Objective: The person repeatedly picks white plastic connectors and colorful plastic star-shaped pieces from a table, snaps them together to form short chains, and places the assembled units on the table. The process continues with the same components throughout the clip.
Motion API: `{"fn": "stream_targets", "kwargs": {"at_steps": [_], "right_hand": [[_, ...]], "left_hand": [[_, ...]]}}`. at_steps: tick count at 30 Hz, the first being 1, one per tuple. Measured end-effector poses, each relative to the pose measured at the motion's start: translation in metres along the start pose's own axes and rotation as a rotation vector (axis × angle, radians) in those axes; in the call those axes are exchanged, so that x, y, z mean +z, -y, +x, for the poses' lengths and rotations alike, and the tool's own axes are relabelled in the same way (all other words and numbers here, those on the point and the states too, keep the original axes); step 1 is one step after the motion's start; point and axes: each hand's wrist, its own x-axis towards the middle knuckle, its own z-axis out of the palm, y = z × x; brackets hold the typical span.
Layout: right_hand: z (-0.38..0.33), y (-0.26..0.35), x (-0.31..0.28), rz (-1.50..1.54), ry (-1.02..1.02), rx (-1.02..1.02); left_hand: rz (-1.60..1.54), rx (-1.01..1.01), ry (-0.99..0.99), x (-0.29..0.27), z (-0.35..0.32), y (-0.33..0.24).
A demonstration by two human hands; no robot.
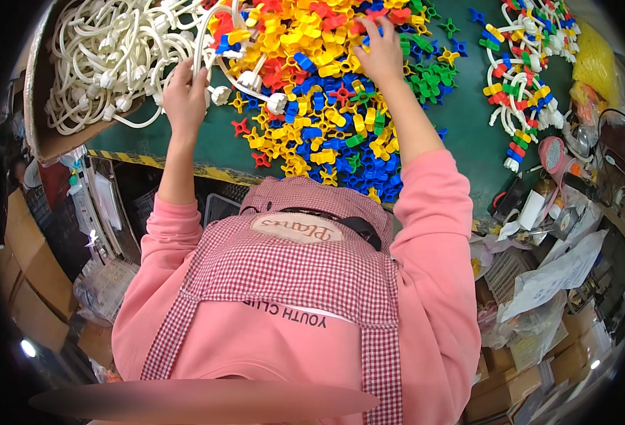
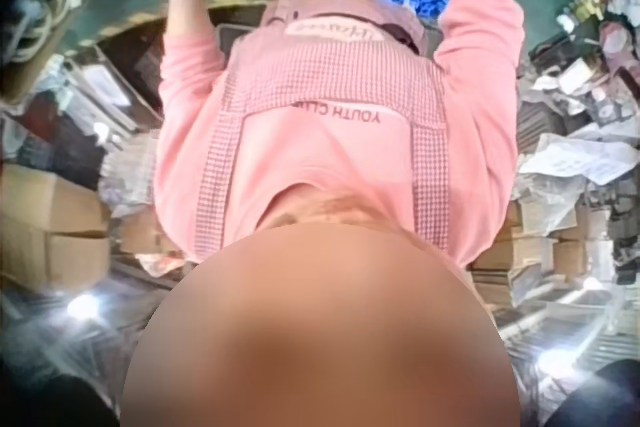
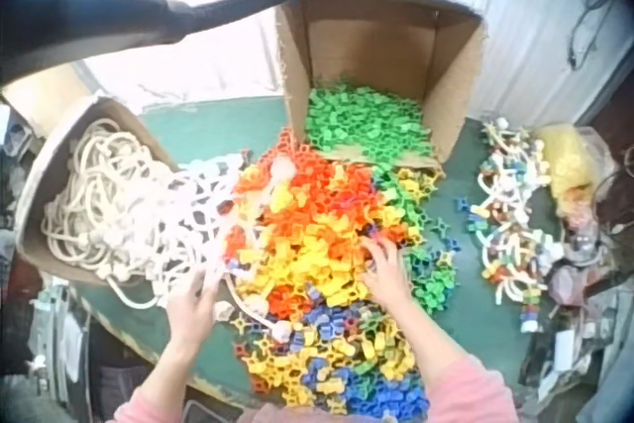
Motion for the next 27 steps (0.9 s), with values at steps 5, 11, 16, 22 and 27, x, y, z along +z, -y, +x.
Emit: {"fn": "stream_targets", "kwargs": {"at_steps": [5,11,16,22,27], "right_hand": [[-0.050,0.013,-0.015,-0.116,0.184,-0.298],[-0.109,0.016,-0.032,-0.062,0.092,-0.145],[-0.094,0.026,-0.024,-0.251,-0.023,-0.212],[-0.060,0.026,0.007,-0.277,0.090,-0.151],[-0.091,0.013,-0.021,-0.068,0.021,-0.055]], "left_hand": [[-0.115,0.084,-0.217,0.017,-0.052,0.011],[0.082,0.727,-0.175,0.022,-0.074,0.021],[0.431,0.845,-0.018,0.031,-0.068,0.048],[0.275,0.229,-0.187,0.041,-0.071,0.022],[-0.687,-0.717,0.264,0.098,-0.105,0.039]]}}
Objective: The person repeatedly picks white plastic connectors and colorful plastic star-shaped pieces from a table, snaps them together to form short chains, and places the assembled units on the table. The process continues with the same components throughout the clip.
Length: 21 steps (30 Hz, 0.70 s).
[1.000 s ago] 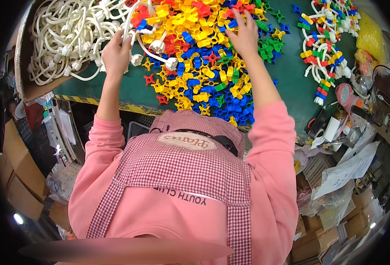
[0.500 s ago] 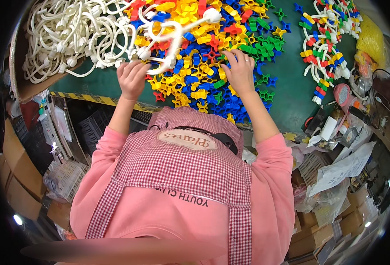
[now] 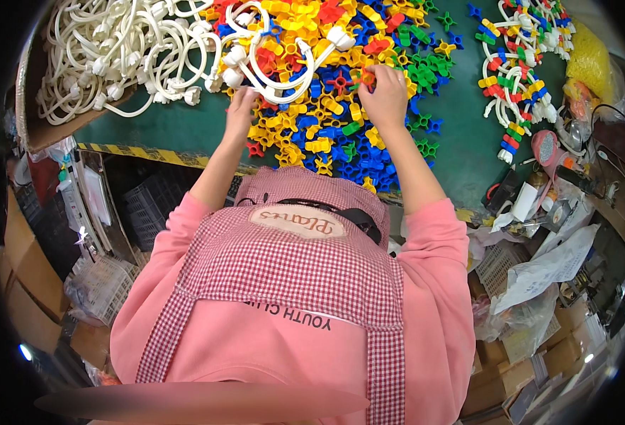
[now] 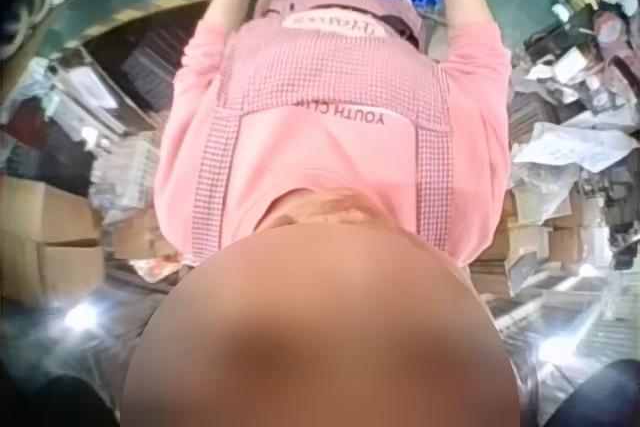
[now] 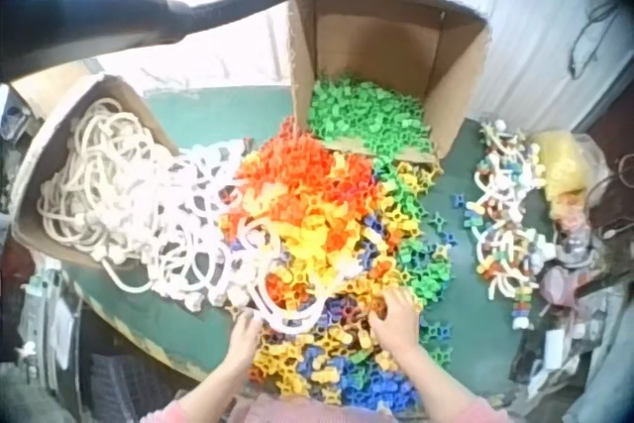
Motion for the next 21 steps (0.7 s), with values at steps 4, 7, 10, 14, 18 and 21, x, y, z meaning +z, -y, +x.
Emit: {"fn": "stream_targets", "kwargs": {"at_steps": [4,7,10,14,18,21], "right_hand": [[-0.015,-0.006,-0.014,-0.119,0.120,-0.128],[-0.007,-0.005,-0.013,-0.248,0.144,-0.227],[0.003,-0.011,-0.003,-0.369,0.072,-0.279],[-0.002,-0.014,-0.012,-0.378,0.165,-0.149],[-0.002,-0.014,-0.007,-0.251,0.202,-0.100],[0.001,-0.006,-0.008,-0.402,0.309,-0.076]], "left_hand": [[-0.192,-0.101,-0.039,0.024,0.030,-0.013],[-0.438,-0.080,-0.107,0.027,0.021,-0.043],[-0.486,0.141,-0.027,0.008,-0.015,-0.072],[-0.384,0.322,-0.045,-0.016,-0.062,-0.092],[-0.299,0.415,-0.040,-0.021,-0.084,-0.083],[0.488,0.801,-0.085,-0.025,-0.087,-0.094]]}}
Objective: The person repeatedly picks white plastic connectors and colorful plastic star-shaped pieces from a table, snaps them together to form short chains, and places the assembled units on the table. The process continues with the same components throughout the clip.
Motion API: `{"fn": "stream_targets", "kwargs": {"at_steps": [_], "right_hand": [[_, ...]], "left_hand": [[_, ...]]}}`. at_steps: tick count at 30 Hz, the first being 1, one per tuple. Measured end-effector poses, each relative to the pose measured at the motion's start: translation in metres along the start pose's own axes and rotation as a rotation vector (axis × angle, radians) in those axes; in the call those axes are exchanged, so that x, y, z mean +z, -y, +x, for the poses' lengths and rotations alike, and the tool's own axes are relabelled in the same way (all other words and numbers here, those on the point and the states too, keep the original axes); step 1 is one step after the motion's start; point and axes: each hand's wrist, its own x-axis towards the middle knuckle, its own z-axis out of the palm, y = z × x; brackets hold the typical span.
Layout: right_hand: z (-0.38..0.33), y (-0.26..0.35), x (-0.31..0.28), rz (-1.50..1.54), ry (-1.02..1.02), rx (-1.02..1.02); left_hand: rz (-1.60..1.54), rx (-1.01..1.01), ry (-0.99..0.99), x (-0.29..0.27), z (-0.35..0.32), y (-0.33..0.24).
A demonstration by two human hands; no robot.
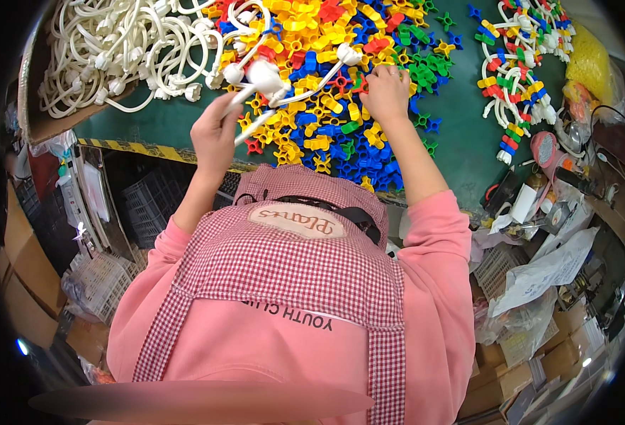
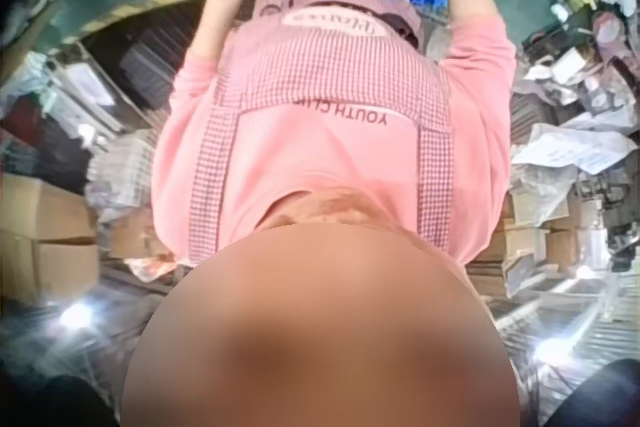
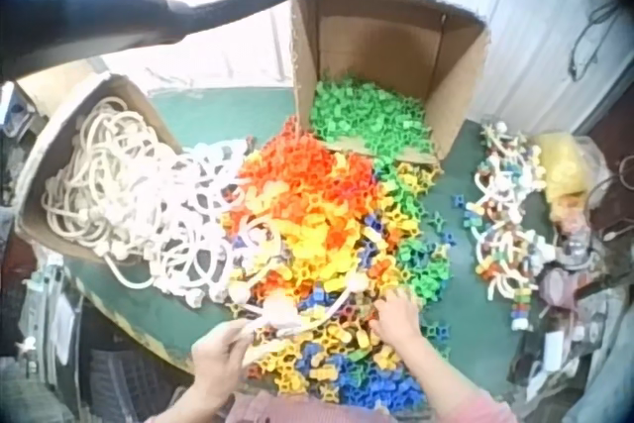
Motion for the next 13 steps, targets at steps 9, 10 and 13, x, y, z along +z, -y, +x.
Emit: {"fn": "stream_targets", "kwargs": {"at_steps": [9,10,13], "right_hand": [[0.000,0.039,0.021,0.258,-0.184,-0.069],[-0.005,0.034,0.016,0.403,-0.251,-0.103],[-0.024,0.017,0.007,0.244,-0.076,0.056]], "left_hand": [[0.049,0.023,0.028,-0.020,0.001,-0.011],[-0.023,0.000,0.020,-0.025,0.000,-0.008],[-0.302,-0.180,0.061,-0.029,-0.011,0.002]]}}
